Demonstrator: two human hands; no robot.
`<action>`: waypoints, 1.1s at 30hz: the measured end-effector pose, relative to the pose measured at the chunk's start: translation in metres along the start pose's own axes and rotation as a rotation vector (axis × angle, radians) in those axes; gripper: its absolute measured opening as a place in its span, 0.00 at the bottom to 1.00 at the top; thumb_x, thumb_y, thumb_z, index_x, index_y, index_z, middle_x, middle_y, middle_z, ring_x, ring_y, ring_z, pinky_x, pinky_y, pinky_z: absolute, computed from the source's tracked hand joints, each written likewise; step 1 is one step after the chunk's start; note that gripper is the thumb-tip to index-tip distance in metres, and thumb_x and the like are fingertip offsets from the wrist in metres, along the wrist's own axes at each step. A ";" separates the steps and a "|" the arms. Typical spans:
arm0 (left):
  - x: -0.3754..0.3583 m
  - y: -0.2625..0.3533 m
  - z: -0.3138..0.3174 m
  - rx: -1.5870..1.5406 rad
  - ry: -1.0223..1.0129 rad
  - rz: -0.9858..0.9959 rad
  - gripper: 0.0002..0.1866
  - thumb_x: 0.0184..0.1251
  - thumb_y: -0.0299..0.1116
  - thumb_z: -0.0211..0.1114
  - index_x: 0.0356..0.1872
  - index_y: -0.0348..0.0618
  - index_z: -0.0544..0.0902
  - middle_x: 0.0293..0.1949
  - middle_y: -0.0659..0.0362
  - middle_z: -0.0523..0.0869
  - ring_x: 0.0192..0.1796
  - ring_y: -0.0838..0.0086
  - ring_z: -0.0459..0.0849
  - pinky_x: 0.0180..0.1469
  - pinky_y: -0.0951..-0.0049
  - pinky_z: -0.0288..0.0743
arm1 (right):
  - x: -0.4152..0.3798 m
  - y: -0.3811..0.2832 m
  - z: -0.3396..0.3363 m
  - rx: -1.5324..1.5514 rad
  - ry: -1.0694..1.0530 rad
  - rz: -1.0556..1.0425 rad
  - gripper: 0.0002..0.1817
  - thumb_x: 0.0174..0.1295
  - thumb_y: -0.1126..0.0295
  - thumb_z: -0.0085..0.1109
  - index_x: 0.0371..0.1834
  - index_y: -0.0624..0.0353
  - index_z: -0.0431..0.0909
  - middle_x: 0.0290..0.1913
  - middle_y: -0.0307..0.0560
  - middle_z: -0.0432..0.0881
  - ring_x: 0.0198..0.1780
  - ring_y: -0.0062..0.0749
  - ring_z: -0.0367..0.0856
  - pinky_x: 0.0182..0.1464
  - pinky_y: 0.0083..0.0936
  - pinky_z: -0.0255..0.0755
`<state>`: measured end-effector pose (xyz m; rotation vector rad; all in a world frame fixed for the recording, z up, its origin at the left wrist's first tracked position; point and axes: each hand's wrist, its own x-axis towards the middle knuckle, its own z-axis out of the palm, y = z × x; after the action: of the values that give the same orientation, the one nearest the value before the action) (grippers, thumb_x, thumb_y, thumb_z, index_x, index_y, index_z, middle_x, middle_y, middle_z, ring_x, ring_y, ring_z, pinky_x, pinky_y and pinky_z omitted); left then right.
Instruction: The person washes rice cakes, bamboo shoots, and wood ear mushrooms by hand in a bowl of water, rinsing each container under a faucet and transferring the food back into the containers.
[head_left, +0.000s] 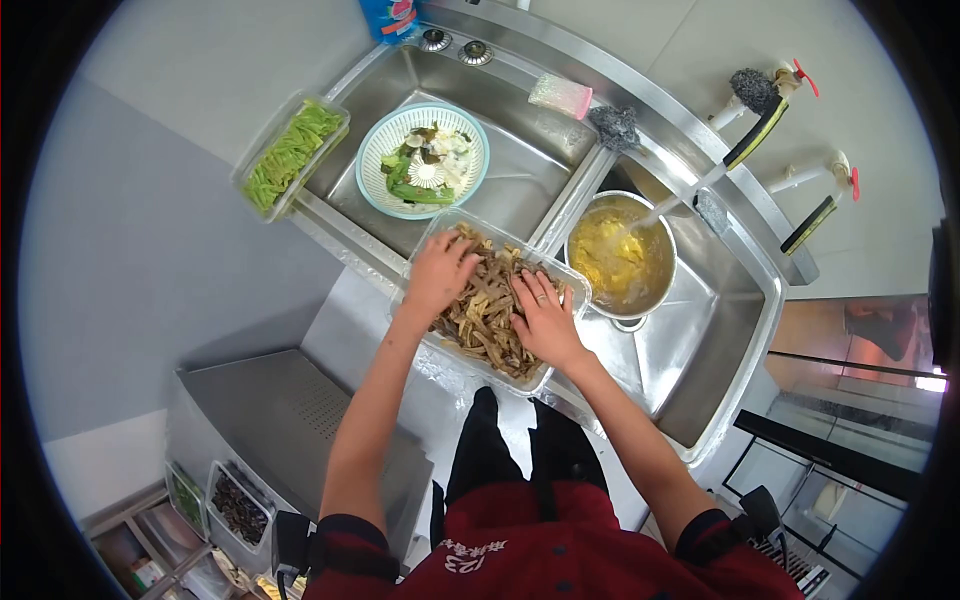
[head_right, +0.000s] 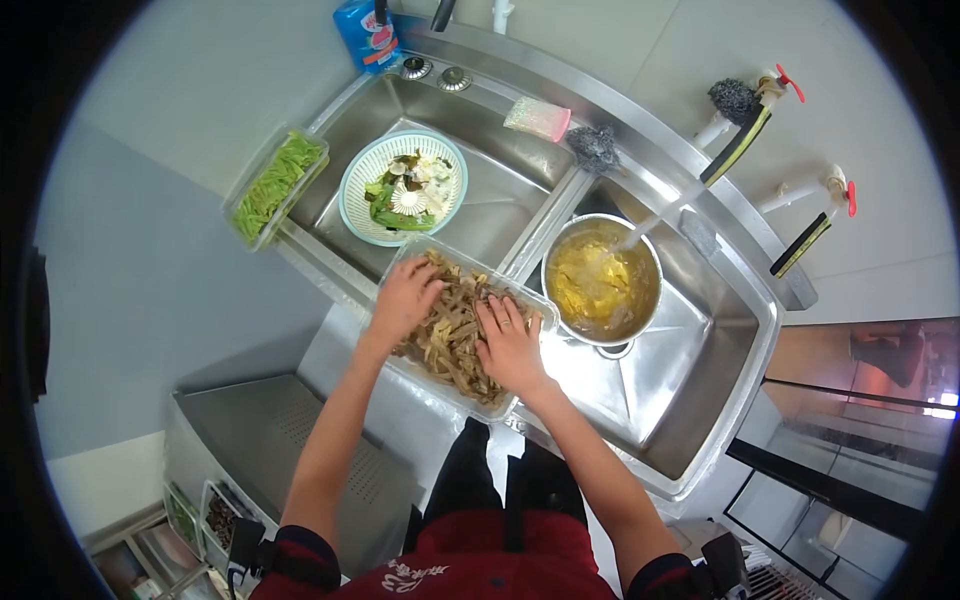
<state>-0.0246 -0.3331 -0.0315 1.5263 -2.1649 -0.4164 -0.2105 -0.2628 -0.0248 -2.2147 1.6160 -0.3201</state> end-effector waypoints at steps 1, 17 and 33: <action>0.003 -0.004 0.000 -0.068 -0.020 -0.050 0.13 0.54 0.36 0.55 0.39 0.41 0.75 0.43 0.53 0.73 0.45 0.59 0.70 0.47 0.66 0.65 | -0.001 -0.001 -0.001 -0.009 0.021 0.030 0.24 0.50 0.65 0.49 0.53 0.56 0.63 0.58 0.51 0.59 0.62 0.42 0.52 0.57 0.54 0.44; -0.025 0.017 -0.025 -0.341 0.141 -0.171 0.11 0.49 0.24 0.56 0.37 0.39 0.76 0.38 0.53 0.76 0.40 0.61 0.75 0.44 0.71 0.67 | 0.002 -0.017 -0.019 0.031 0.053 0.031 0.17 0.50 0.61 0.51 0.43 0.55 0.72 0.57 0.53 0.61 0.57 0.46 0.59 0.56 0.39 0.54; 0.012 -0.031 -0.041 -0.487 0.104 -0.392 0.05 0.48 0.27 0.63 0.27 0.38 0.79 0.24 0.57 0.78 0.26 0.76 0.75 0.30 0.79 0.68 | -0.061 0.069 -0.064 0.466 0.304 0.332 0.07 0.52 0.70 0.50 0.33 0.60 0.73 0.47 0.53 0.70 0.48 0.44 0.70 0.49 0.31 0.64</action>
<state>0.0186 -0.3543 -0.0096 1.6272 -1.5262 -0.8962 -0.3143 -0.2344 0.0054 -1.5790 1.8003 -0.8695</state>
